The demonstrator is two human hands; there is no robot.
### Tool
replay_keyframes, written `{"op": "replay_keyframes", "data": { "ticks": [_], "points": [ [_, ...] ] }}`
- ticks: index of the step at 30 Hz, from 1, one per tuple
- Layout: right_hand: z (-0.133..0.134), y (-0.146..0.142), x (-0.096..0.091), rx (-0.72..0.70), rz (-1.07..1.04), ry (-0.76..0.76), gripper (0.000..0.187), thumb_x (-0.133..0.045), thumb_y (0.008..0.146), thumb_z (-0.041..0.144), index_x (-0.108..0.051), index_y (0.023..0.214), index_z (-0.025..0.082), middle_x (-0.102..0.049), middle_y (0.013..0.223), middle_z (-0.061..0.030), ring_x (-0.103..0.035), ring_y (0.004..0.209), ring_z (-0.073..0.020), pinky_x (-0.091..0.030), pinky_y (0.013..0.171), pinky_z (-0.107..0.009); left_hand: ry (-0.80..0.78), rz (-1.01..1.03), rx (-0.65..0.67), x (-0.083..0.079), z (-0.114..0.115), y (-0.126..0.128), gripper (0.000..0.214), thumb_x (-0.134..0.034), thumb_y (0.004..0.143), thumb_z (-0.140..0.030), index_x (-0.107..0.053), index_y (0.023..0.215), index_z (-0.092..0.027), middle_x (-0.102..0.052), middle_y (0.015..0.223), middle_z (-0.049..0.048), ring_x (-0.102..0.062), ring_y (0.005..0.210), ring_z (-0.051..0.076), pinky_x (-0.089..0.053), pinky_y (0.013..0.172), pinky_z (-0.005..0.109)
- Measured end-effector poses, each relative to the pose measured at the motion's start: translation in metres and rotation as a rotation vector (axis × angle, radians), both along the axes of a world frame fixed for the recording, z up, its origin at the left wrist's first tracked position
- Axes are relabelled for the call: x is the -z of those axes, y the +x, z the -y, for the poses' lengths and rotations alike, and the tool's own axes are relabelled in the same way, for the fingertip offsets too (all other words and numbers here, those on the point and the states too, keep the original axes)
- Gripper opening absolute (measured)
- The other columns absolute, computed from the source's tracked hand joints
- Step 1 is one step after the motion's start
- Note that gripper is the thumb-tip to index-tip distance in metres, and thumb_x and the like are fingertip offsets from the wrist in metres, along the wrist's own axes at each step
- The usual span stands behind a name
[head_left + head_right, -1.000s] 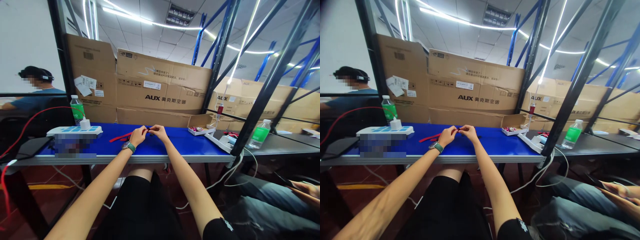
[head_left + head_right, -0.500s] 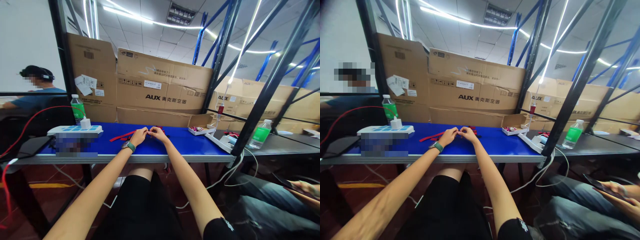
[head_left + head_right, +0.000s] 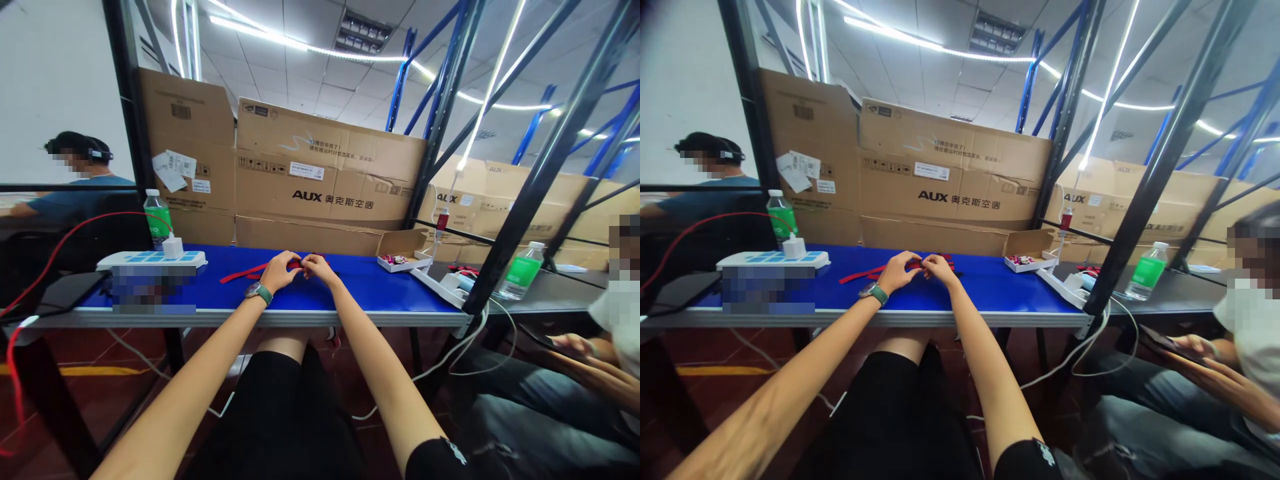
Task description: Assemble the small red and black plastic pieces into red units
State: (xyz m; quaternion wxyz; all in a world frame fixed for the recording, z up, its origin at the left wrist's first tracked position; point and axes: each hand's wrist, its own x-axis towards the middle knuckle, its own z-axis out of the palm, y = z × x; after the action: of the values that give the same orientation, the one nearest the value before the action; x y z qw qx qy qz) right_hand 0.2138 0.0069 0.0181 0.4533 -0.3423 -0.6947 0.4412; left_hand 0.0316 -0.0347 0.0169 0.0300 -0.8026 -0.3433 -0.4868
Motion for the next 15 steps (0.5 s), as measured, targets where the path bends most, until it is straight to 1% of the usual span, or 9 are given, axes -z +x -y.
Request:
{"op": "replay_keyframes", "data": {
  "ticks": [2, 4, 6, 8, 10, 12, 15],
  "points": [
    [-0.001, -0.002, 0.001, 0.091, -0.001, -0.017, 0.019, -0.064, 0.08, 0.033, -0.049, 0.08, 0.021, -0.062, 0.055, 0.0045, -0.06, 0.044, -0.0113, -0.048, 0.044, -0.018, -0.011, -0.002, -0.035, 0.002, -0.003, 0.0, 0.025, -0.069, 0.081, -0.026, -0.067, 0.105, -0.019, -0.07, 0.104, 0.0088, -0.065, 0.097, 0.024, -0.051, 0.09, 0.037],
    [-0.001, -0.003, 0.001, 0.219, -0.025, -0.002, 0.018, -0.061, 0.081, 0.03, -0.045, 0.082, 0.022, -0.062, 0.056, 0.0052, -0.061, 0.044, -0.0122, -0.047, 0.041, -0.018, -0.036, -0.013, -0.058, 0.005, -0.006, -0.001, 0.025, -0.068, 0.083, -0.029, -0.067, 0.106, -0.019, -0.071, 0.104, 0.0088, -0.066, 0.096, 0.024, -0.051, 0.09, 0.037],
    [-0.002, -0.002, 0.001, 0.347, -0.022, 0.027, 0.017, -0.062, 0.08, 0.025, -0.046, 0.084, 0.023, -0.063, 0.06, 0.0044, -0.064, 0.047, -0.0138, -0.048, 0.042, -0.019, -0.089, -0.061, -0.078, 0.008, -0.009, -0.001, 0.031, -0.07, 0.082, -0.034, -0.067, 0.111, -0.021, -0.071, 0.109, 0.0086, -0.066, 0.099, 0.025, -0.05, 0.091, 0.036],
    [-0.002, 0.003, 0.001, 0.484, 0.008, 0.049, 0.017, -0.062, 0.077, 0.019, -0.049, 0.087, 0.023, -0.066, 0.067, 0.0019, -0.067, 0.052, -0.0154, -0.051, 0.045, -0.022, -0.148, -0.137, -0.13, 0.011, -0.01, -0.002, 0.041, -0.073, 0.08, -0.041, -0.066, 0.116, -0.022, -0.071, 0.116, 0.0089, -0.065, 0.106, 0.027, -0.049, 0.093, 0.038],
    [-0.004, 0.009, 0.0, 0.627, 0.03, 0.068, 0.018, -0.059, 0.076, 0.017, -0.053, 0.092, 0.022, -0.069, 0.077, -0.0014, -0.067, 0.057, -0.0163, -0.054, 0.05, -0.025, -0.189, -0.201, -0.219, 0.014, -0.01, -0.002, 0.047, -0.073, 0.078, -0.046, -0.066, 0.118, -0.023, -0.069, 0.121, 0.01, -0.063, 0.111, 0.03, -0.047, 0.094, 0.041],
    [-0.005, 0.016, -0.001, 0.76, 0.042, 0.114, 0.019, -0.055, 0.076, 0.019, -0.056, 0.095, 0.021, -0.071, 0.085, -0.0041, -0.068, 0.063, -0.0173, -0.056, 0.058, -0.028, -0.216, -0.261, -0.29, 0.016, -0.01, -0.002, 0.042, -0.07, 0.08, -0.046, -0.069, 0.115, -0.024, -0.068, 0.121, 0.0102, -0.063, 0.112, 0.031, -0.047, 0.094, 0.042],
    [-0.008, 0.022, -0.002, 0.9, 0.036, 0.257, 0.02, -0.053, 0.073, 0.019, -0.059, 0.093, 0.02, -0.071, 0.088, -0.0056, -0.069, 0.08, -0.0193, -0.055, 0.077, -0.03, -0.271, -0.343, -0.294, 0.015, -0.01, -0.003, 0.03, -0.066, 0.082, -0.041, -0.074, 0.106, -0.025, -0.07, 0.115, 0.008, -0.064, 0.109, 0.029, -0.047, 0.093, 0.039]
  ]
}}
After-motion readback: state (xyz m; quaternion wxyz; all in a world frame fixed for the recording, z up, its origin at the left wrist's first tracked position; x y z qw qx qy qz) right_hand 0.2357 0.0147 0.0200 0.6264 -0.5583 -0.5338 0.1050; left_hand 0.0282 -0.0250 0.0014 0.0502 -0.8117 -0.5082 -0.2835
